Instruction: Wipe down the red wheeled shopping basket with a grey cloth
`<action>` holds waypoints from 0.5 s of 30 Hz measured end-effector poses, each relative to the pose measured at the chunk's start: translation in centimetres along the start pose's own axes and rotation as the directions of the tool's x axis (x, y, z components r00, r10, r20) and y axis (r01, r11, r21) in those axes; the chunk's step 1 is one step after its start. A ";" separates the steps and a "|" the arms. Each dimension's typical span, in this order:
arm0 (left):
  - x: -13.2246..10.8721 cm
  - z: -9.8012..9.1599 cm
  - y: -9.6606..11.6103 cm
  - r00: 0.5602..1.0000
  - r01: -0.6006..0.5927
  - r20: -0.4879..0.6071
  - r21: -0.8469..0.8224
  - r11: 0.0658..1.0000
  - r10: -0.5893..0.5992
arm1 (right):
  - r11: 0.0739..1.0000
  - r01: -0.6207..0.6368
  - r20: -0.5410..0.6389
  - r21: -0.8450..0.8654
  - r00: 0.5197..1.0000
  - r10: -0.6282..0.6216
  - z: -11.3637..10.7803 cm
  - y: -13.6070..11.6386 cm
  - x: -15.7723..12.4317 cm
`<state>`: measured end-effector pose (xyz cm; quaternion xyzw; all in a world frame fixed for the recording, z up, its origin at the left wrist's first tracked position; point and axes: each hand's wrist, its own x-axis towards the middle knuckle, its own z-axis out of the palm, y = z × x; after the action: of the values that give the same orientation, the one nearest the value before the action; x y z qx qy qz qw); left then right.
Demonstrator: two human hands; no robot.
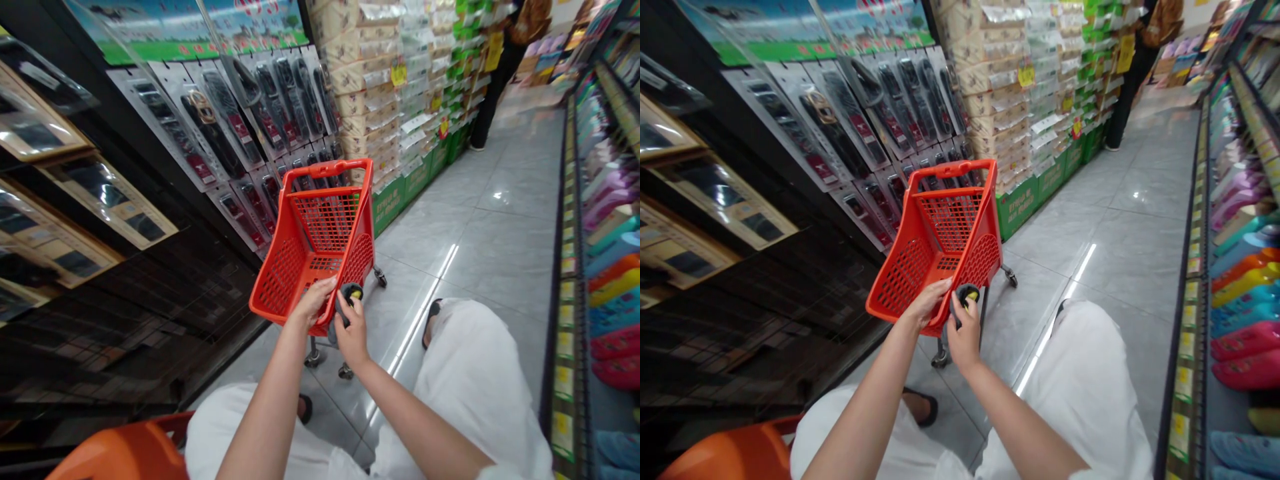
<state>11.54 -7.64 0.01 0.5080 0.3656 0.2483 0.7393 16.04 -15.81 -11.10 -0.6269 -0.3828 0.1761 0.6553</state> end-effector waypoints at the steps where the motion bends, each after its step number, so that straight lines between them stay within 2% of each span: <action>1: 0.0 0.1 0.0 1.000 0.001 0.001 0.000 1.000 -0.001 | 1.000 -0.021 -0.002 -0.006 1.000 0.021 0.0 0.5 -0.5; 3: 0.0 0.4 0.0 1.000 0.018 0.011 0.003 1.000 -0.018 | 0.986 -0.169 -0.042 -0.013 0.985 0.168 0.1 2.1 -0.9; 5: -0.1 0.7 0.0 0.999 0.042 0.016 0.004 0.999 -0.042 | 0.945 -0.327 -0.053 0.020 0.943 0.327 0.3 3.6 -0.6; 6: -0.1 0.9 0.0 0.999 0.048 0.012 0.004 0.999 -0.048 | 0.932 -0.359 -0.046 0.048 0.931 0.361 0.4 4.0 -0.2; 7: -0.1 1.1 0.0 0.999 0.048 0.005 0.004 0.999 -0.048 | 0.933 -0.351 -0.039 0.080 0.934 0.355 0.4 4.0 0.2; 10: 0.1 1.7 -0.4 0.999 0.027 -0.018 0.001 1.000 -0.027 | 0.966 -0.202 -0.054 0.160 0.976 0.213 -0.4 3.0 1.1; 12: 0.4 2.3 -0.7 1.000 0.018 -0.022 -0.026 1.000 -0.018 | 0.974 -0.135 -0.078 0.183 0.986 0.151 -1.2 2.6 1.3; 15: 0.9 3.6 -1.0 1.000 0.014 -0.024 -0.083 0.996 -0.016 | 0.962 -0.177 -0.112 0.209 0.973 0.203 -2.4 3.3 1.0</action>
<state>14.93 -9.36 -0.45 0.4712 0.3680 0.2640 0.7569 19.30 -16.23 -13.81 -0.6029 -0.2570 0.2333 0.7184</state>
